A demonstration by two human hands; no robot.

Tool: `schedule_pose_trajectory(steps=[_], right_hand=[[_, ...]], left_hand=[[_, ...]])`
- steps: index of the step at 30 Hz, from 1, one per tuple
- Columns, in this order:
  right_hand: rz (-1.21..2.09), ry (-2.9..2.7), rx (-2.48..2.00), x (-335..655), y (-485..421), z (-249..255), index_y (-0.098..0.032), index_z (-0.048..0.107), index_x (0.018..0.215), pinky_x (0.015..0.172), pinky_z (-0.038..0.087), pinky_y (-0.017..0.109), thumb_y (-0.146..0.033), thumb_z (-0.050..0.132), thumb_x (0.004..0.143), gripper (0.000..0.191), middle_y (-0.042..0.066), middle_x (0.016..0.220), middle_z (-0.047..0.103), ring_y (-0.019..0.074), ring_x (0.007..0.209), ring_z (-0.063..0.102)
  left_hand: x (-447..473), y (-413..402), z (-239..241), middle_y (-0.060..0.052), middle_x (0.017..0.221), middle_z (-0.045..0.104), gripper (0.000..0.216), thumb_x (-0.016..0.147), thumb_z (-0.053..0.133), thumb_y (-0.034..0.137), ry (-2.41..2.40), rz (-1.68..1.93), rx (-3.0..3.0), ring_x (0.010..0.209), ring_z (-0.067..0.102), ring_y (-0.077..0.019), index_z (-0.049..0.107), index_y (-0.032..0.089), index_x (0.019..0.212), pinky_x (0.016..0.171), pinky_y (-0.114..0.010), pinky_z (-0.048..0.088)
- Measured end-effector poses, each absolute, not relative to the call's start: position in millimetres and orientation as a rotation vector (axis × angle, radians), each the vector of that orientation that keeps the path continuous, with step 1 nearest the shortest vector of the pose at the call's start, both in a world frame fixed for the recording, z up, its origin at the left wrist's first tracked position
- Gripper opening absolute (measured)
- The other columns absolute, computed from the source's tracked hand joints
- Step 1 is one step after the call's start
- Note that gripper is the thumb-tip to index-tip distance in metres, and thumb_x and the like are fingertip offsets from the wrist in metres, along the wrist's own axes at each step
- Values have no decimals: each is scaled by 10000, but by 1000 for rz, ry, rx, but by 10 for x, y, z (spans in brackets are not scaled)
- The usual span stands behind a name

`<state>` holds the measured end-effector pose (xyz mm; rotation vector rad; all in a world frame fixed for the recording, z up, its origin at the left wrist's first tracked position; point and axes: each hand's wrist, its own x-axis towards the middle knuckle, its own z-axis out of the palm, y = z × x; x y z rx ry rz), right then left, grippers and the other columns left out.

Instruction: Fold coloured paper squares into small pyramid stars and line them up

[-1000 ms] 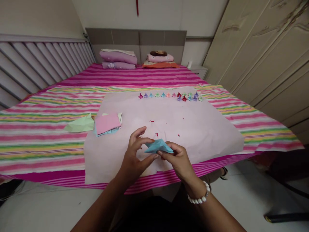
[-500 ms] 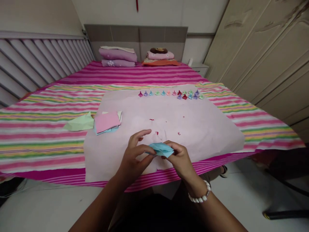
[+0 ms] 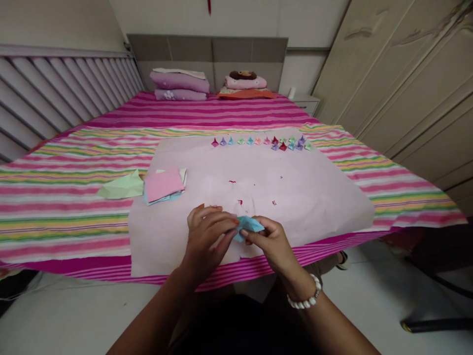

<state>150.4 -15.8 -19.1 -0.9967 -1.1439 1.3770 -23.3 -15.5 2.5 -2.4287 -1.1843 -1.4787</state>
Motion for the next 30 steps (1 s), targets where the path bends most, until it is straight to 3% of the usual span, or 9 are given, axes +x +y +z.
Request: schedule_pose_trajectory(steps=[7, 11, 23, 30], right_hand=[[1382, -1132, -979, 1502, -155, -194, -185, 679, 696, 534, 435, 233, -256, 798, 655, 144, -35, 587, 612, 102, 532, 542], [1370, -1144, -960, 1502, -143, -216, -185, 693, 700, 534, 431, 226, -243, 803, 650, 134, -33, 608, 610, 101, 548, 539], [1355, -1165, -941, 1503, -130, -253, -195, 708, 713, 537, 429, 226, -228, 794, 662, 106, -28, 610, 624, 106, 554, 544], [1354, -1186, -937, 1498, -128, -267, -195, 702, 706, 550, 425, 224, -211, 767, 690, 69, -27, 616, 625, 103, 568, 538]], left_hand=[[-238, -157, 35, -90, 1275, 520, 289, 790, 693, 192, -1352, -1574, -2427, 1221, 487, -254, 590, 246, 1054, 1003, -438, 421], [-258, -160, 42, -73, 1375, 416, 252, 799, 679, 167, -1321, -1581, -2542, 1299, 424, -258, 616, 262, 1024, 1048, -439, 400], [-284, -120, -43, -87, 1429, 386, 317, 723, 757, 204, -1426, -1756, -2613, 1354, 372, -287, 610, 241, 1000, 1057, -478, 397], [-285, -157, -16, -53, 1478, 330, 286, 758, 729, 184, -1337, -1741, -2698, 1392, 319, -276, 645, 282, 1013, 1085, -483, 360]])
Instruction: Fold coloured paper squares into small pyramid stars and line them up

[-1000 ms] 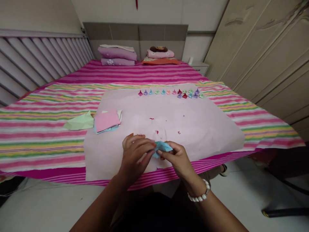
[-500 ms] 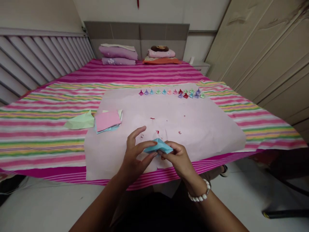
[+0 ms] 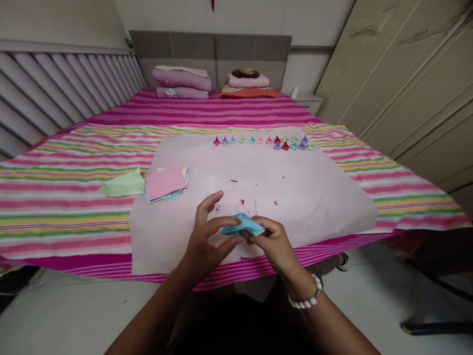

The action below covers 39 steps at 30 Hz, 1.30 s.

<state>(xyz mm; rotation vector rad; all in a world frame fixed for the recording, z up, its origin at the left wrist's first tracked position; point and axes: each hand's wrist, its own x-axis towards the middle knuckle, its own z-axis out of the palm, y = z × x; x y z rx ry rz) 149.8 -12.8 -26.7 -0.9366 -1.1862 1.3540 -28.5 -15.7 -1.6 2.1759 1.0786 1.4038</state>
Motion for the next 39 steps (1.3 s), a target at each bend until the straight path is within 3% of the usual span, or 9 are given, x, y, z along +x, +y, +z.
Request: schedule_pose_trajectory(steps=[3, 6, 10, 14, 19, 24, 31, 39], right_hand=[[1361, -1179, -938, 1496, -133, -254, -194, 702, 713, 547, 429, 223, -199, 762, 682, 67, -28, 610, 627, 104, 561, 543], [1383, -1162, -946, 1486, -139, -235, -186, 700, 703, 528, 430, 224, -207, 774, 654, 92, -30, 605, 618, 103, 537, 541], [1417, -1134, -958, 1479, -142, -245, -178, 695, 699, 498, 416, 218, -222, 777, 651, 105, -35, 558, 596, 104, 503, 544], [1462, -1111, -925, 1483, -140, -297, -179, 705, 736, 522, 432, 225, -204, 751, 674, 82, -21, 581, 636, 112, 512, 566], [1577, -1038, -845, 1498, -163, -277, -181, 700, 779, 587, 440, 232, -180, 695, 717, 62, -17, 585, 636, 114, 558, 568], [1739, -945, -687, 1530, -178, -185, -160, 703, 883, 653, 461, 256, -295, 686, 723, 210, 18, 702, 648, 134, 651, 583], [1553, -991, -949, 1467, -137, -231, -177, 655, 703, 478, 358, 207, -331, 822, 642, 235, -43, 521, 577, 82, 469, 486], [1416, -1069, -1005, 1490, -158, -179, -181, 618, 658, 454, 350, 208, -337, 827, 634, 262, -50, 493, 562, 82, 453, 475]], left_hand=[[-295, -144, -24, -46, 1527, 286, 270, 794, 695, 186, 1030, 1319, 2184, 1418, 281, -277, 671, 292, 1041, 1105, -473, 336], [-304, -111, -58, -67, 1517, 344, 221, 814, 673, 207, 993, 1201, 2028, 1371, 375, -272, 700, 268, 1025, 1097, -454, 356], [-312, -84, -96, -73, 1188, 645, 190, 836, 629, 177, 894, 1114, 1688, 1109, 606, -208, 723, 243, 987, 948, -359, 487], [-312, -84, -90, -39, 939, 678, 249, 828, 571, 101, 831, 1088, 1582, 883, 642, -158, 743, 235, 949, 783, -283, 516], [-324, -98, -53, -45, 972, 659, 324, 846, 480, 84, 886, 1087, 1643, 922, 621, -158, 750, 240, 933, 789, -288, 494], [-329, -145, 30, -58, 1018, 626, 295, 818, 540, 114, 886, 1074, 1713, 933, 626, -170, 729, 242, 1005, 775, -289, 503], [-230, -146, -10, -33, 828, 669, 110, 765, 708, 257, 1108, 1179, 1668, 785, 632, -160, 745, 213, 858, 687, -262, 502], [-248, -142, -10, -30, 871, 735, 299, 664, 793, 296, 1300, 1122, 1600, 784, 650, -192, 738, 223, 949, 709, -297, 513]])
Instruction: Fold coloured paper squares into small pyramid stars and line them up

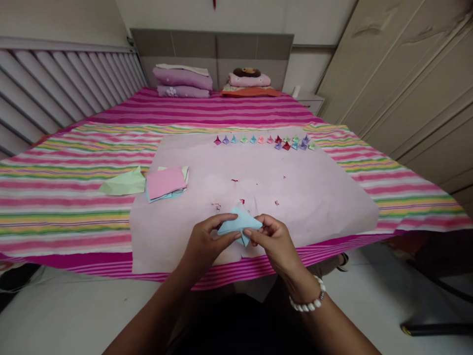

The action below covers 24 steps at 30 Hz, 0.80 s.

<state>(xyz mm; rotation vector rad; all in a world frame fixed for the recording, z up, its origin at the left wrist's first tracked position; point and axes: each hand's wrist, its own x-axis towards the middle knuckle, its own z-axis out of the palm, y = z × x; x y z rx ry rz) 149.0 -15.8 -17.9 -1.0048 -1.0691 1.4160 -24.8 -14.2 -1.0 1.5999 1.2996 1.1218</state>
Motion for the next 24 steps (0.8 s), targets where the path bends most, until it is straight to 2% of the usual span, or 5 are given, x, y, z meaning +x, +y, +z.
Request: schedule_pose_trajectory(steps=[6, 11, 14, 17, 24], right_hand=[[1378, -1078, -950, 1476, -159, -163, -191, 605, 722, 488, 408, 216, -295, 840, 624, 275, -51, 550, 575, 93, 496, 518], [1265, -1146, -948, 1481, -155, -152, -240, 666, 1005, 493, 399, 237, -288, 817, 655, 384, -27, 736, 594, 94, 537, 498], [1090, -1279, -977, 1506, -152, -139, -231, 733, 795, 525, 394, 260, -284, 799, 681, 142, 2, 779, 556, 108, 596, 469], [1073, -1309, -934, 1521, -149, -131, -233, 717, 665, 592, 417, 284, -277, 790, 695, 90, 14, 771, 558, 140, 676, 504], [1146, -1216, -919, 1519, -136, -183, -239, 713, 712, 683, 440, 309, -290, 695, 790, 95, 14, 762, 608, 166, 732, 538]], left_hand=[[-231, -120, -15, -25, 759, 627, 111, 733, 735, 278, 1217, 1175, 1708, 746, 619, -162, 752, 214, 822, 676, -276, 496], [-225, -109, -19, -58, 964, 627, 45, 734, 727, 260, 1181, 1226, 1749, 952, 610, -199, 748, 225, 753, 834, -329, 486], [-226, -114, 3, -47, 837, 681, 67, 727, 740, 277, 1167, 1171, 1670, 853, 629, -195, 733, 210, 728, 794, -328, 484], [-235, -111, 10, -22, 690, 689, 146, 673, 788, 315, 1228, 1139, 1491, 717, 625, -178, 710, 192, 670, 717, -308, 481], [-242, -73, -54, -63, 891, 758, 305, 761, 692, 448, 1185, 1175, 1070, 935, 670, -230, 753, 175, 882, 889, -368, 493]])
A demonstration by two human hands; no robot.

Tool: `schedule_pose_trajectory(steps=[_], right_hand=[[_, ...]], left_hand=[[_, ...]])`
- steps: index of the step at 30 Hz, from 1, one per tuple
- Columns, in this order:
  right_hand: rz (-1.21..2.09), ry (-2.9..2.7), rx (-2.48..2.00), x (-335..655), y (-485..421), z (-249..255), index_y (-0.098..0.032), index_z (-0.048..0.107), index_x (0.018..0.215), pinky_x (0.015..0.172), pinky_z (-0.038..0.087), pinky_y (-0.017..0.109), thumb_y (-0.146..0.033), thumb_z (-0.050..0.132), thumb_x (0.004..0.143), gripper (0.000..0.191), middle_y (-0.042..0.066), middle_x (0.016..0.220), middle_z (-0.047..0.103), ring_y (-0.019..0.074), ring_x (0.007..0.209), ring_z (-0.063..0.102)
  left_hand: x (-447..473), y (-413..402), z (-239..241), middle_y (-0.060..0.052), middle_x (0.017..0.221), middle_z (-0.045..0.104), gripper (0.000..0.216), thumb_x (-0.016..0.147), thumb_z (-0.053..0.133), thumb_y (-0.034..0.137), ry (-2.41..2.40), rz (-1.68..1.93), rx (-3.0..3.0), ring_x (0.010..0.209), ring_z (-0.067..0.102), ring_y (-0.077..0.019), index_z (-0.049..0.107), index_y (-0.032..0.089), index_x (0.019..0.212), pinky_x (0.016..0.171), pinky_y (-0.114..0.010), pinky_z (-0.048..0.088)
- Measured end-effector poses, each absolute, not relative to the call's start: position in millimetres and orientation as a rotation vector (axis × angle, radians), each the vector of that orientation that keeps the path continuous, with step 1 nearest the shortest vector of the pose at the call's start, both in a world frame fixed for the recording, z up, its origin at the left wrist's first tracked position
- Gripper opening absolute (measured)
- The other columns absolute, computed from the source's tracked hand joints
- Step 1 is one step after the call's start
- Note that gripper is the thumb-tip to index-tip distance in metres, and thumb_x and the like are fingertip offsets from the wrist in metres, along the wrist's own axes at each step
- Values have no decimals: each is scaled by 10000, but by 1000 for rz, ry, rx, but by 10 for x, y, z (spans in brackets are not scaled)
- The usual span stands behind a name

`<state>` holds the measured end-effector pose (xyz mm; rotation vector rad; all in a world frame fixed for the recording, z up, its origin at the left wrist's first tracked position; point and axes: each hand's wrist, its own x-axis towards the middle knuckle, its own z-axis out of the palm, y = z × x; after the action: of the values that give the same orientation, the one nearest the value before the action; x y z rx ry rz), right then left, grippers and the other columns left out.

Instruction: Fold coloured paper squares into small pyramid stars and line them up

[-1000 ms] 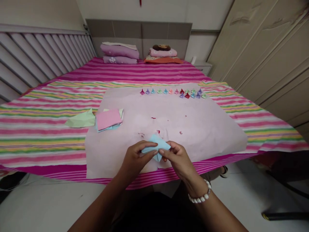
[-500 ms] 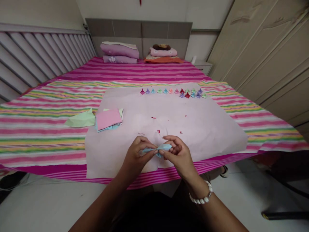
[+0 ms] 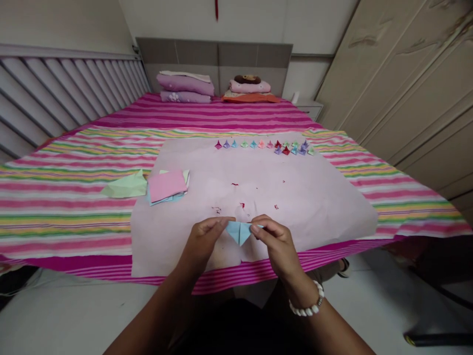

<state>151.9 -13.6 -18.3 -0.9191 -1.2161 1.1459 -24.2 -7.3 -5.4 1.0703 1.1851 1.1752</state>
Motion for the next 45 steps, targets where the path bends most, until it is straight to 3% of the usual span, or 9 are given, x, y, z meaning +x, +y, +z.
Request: schedule_pose_trajectory(steps=[3, 6, 12, 16, 22, 28, 34, 38, 45], right_hand=[[1138, -1210, -943, 1505, -137, -196, -238, 722, 732, 706, 438, 312, -289, 669, 812, 109, 12, 755, 619, 167, 723, 538], [1108, -1162, -980, 1487, -149, -192, -238, 720, 738, 711, 432, 308, -297, 657, 823, 121, 8, 750, 619, 166, 722, 535], [1141, -1189, -963, 1487, -183, -163, -218, 705, 730, 696, 418, 302, -365, 644, 832, 189, 12, 723, 594, 170, 714, 519], [1336, -1121, -896, 1499, -171, -110, -197, 709, 775, 678, 418, 306, -475, 544, 878, 339, 35, 710, 601, 172, 688, 508], [1507, -1077, -903, 1467, -164, -27, -199, 685, 744, 625, 402, 265, -421, 706, 763, 224, 1, 668, 580, 138, 632, 479], [1552, -1042, -909, 1461, -175, -37, -196, 671, 728, 595, 391, 250, -381, 717, 752, 193, -11, 648, 564, 126, 612, 471], [1537, -1064, -936, 1475, -145, -90, -194, 685, 766, 576, 389, 240, -355, 746, 710, 181, -21, 629, 577, 115, 584, 480], [1455, -1129, -1014, 1452, -124, -135, -180, 659, 726, 494, 334, 221, -346, 791, 639, 229, -45, 557, 534, 87, 491, 409], [1174, -1243, -1134, 1411, -122, -244, -186, 630, 772, 455, 332, 224, -353, 657, 765, 169, -50, 544, 477, 99, 475, 406]], left_hand=[[-190, -92, -95, -89, 1036, 737, 390, 803, 639, 483, 1064, 1207, 936, 1021, 651, -228, 718, 167, 1018, 935, -376, 480], [-112, -131, -138, -81, 1109, 712, 485, 704, 773, 350, 957, 1186, 922, 1045, 640, -217, 654, 190, 1146, 920, -350, 488], [-69, -121, -189, -32, 794, 711, 245, 673, 784, 329, 1013, 1205, 873, 738, 624, -137, 717, 161, 838, 674, -250, 499], [-139, -74, -204, -17, 747, 695, 257, 685, 774, 336, 996, 1173, 937, 670, 570, -109, 738, 171, 879, 647, -235, 449], [-194, -102, -212, -34, 787, 716, 276, 764, 711, 355, 949, 1062, 1111, 697, 575, -137, 749, 177, 971, 652, -258, 429], [-192, -105, -224, -28, 833, 728, 265, 763, 724, 317, 841, 1077, 1079, 785, 639, -153, 723, 198, 999, 789, -292, 474], [-202, -80, -211, 10, 681, 660, 338, 720, 751, 306, 934, 1091, 1104, 595, 546, -95, 665, 170, 1017, 560, -211, 429], [-157, -93, -189, -21, 762, 669, 307, 730, 719, 319, 1042, 1105, 1226, 581, 556, -104, 636, 149, 972, 509, -217, 438], [-85, -190, -147, -53, 999, 601, 277, 854, 571, 314, 1372, 1329, 1583, 628, 571, -98, 599, 184, 1097, 611, -271, 500]])
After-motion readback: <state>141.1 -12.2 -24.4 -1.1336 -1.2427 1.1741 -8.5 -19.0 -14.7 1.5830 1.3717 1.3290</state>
